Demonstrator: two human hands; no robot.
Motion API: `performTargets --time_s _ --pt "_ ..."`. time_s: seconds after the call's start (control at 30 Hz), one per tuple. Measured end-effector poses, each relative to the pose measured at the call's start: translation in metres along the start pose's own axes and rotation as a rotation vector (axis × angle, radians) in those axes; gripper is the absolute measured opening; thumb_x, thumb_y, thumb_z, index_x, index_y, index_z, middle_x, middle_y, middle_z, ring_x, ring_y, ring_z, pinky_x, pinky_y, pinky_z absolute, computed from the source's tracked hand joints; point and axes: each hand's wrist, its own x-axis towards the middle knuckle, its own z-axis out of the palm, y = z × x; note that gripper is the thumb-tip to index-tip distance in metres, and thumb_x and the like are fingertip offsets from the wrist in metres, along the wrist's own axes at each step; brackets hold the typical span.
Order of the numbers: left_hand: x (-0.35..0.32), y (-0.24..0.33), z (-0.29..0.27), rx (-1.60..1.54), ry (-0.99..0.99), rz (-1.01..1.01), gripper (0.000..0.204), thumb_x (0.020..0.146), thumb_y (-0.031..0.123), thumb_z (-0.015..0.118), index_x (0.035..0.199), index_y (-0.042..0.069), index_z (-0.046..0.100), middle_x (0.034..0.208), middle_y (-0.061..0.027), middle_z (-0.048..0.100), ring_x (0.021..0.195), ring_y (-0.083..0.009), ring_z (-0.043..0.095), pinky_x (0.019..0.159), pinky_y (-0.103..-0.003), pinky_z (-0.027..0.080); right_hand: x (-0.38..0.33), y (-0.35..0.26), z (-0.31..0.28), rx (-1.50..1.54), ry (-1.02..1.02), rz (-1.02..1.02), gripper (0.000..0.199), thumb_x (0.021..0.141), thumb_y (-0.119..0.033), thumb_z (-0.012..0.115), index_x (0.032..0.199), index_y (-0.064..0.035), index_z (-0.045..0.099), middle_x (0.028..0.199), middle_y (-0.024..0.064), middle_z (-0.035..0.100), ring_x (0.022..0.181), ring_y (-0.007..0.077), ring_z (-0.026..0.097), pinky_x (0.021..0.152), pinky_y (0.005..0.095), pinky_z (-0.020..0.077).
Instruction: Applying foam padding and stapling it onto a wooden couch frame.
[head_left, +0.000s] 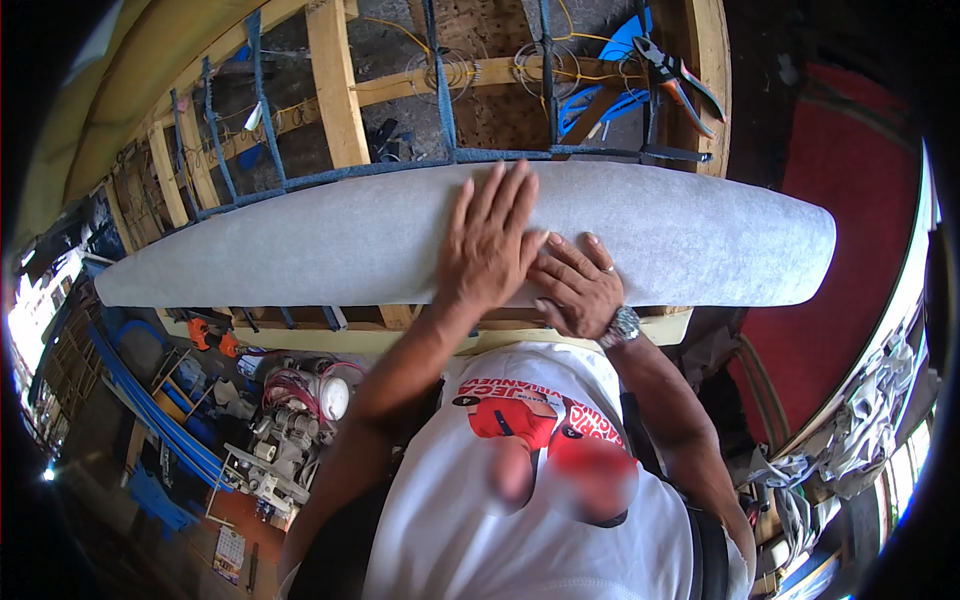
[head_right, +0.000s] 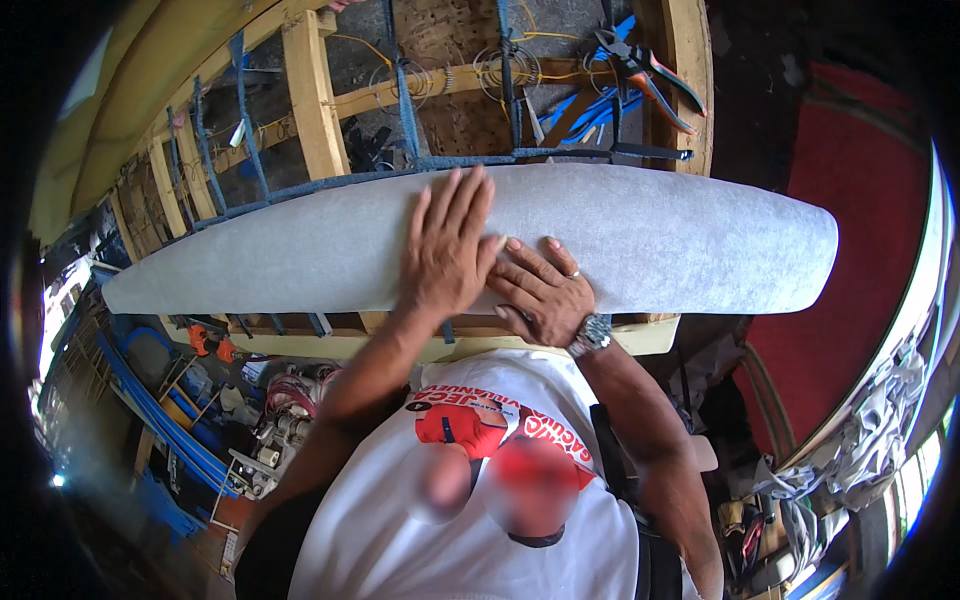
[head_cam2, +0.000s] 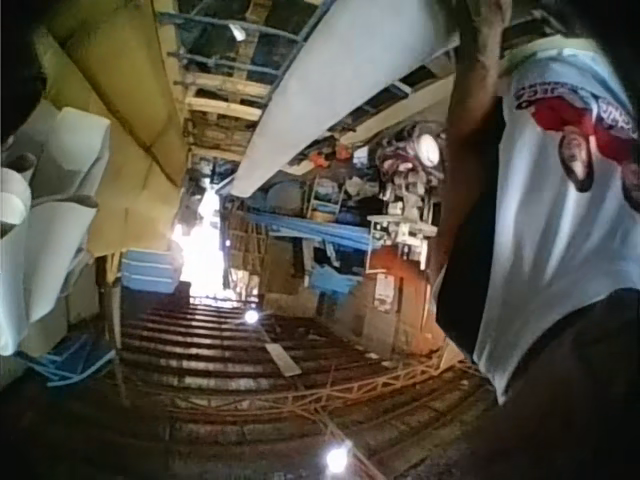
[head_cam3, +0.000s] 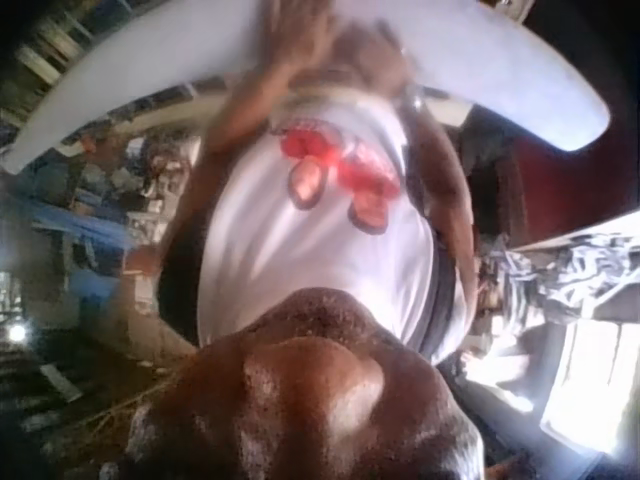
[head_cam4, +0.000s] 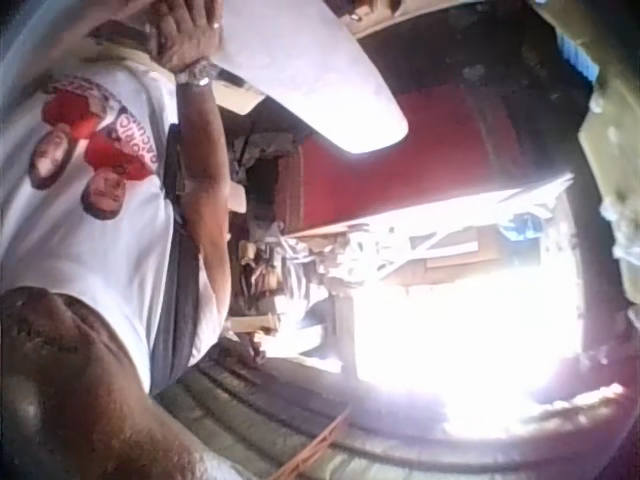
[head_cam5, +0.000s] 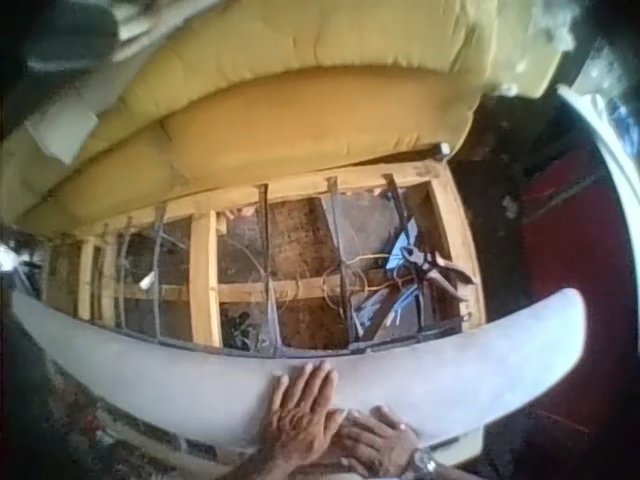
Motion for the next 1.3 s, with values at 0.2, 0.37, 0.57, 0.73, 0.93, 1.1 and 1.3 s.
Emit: performTargets --time_s 0.2,0.37,0.57,0.73,0.93,1.1,1.3 --pt "-0.094 0.035 0.061 0.224 0.270 -0.023 0.063 0.101 0.054 0.043 0.149 0.015 0.050 0.163 -0.0072 0.036 0.153 -0.0283 0.025 0.125 -0.050 0.003 0.079 0.033 -0.046 0.295 0.149 0.061 0.042 0.098 -0.036 0.056 0.121 -0.0027 0.066 0.128 0.0223 0.064 0.118 0.0322 0.064 0.105 0.0495 0.0456" --pt "-0.107 0.029 0.065 -0.037 0.168 -0.030 0.063 0.098 0.048 0.053 0.149 0.011 0.049 0.162 -0.0110 0.037 0.153 -0.0329 0.025 0.123 -0.054 0.009 0.202 0.048 0.002 0.211 -0.049 -0.082 0.055 0.106 -0.049 0.040 0.142 -0.0113 0.057 0.143 0.0170 0.058 0.134 0.0361 0.052 0.110 0.0525 0.0420" --pt "-0.101 -0.054 0.007 -0.264 0.534 -0.140 0.050 0.099 0.024 0.051 0.145 0.004 0.052 0.148 -0.0171 0.052 0.141 -0.0378 0.044 0.119 -0.052 0.028 0.172 0.025 0.015 -0.430 0.035 -0.068 0.056 0.104 -0.057 0.036 0.146 -0.0233 0.053 0.159 0.0053 0.040 0.151 0.0286 0.029 0.119 0.0595 0.0239" --pt "-0.080 -0.078 0.003 0.123 0.380 -0.373 0.056 0.103 0.034 0.038 0.153 0.009 0.041 0.162 -0.0109 0.037 0.152 -0.0351 0.027 0.122 -0.054 0.015 0.119 -0.015 0.023 -0.552 0.054 0.046 0.058 0.103 -0.053 0.041 0.151 -0.0207 0.047 0.163 0.0064 0.036 0.154 0.0287 0.024 0.119 0.0639 0.0159" --pt "-0.082 -0.079 0.008 0.158 0.435 -0.335 0.057 0.102 0.035 0.040 0.152 0.008 0.041 0.161 -0.0104 0.037 0.150 -0.0357 0.029 0.122 -0.055 0.017 0.020 -0.053 0.064 -0.322 0.104 0.146 0.072 0.096 -0.048 0.054 0.158 -0.0192 0.033 0.167 0.0098 0.025 0.154 0.0301 0.023 0.120 0.0634 0.0160" --pt "-0.074 -0.065 0.000 0.204 0.427 -0.403 0.060 0.102 0.041 0.045 0.150 0.005 0.043 0.159 -0.0142 0.038 0.149 -0.0378 0.030 0.122 -0.056 0.016 -0.070 -0.088 0.080 -0.248 0.098 0.088 0.062 0.093 -0.028 0.061 0.151 -0.0125 0.044 0.162 0.0089 0.037 0.146 0.0270 0.039 0.117 0.0526 0.0304" --pt "-0.046 0.053 0.032 -0.005 0.400 -0.122 0.068 0.100 0.045 0.049 0.151 0.002 0.039 0.161 -0.0177 0.033 0.152 -0.0375 0.025 0.123 -0.055 0.015 -0.093 -0.058 0.026 -0.077 0.325 0.141 0.011 0.084 -0.006 0.070 0.093 -0.0095 0.064 0.076 0.0077 0.062 0.073 0.0305 0.065 0.070 0.0396 0.0494"
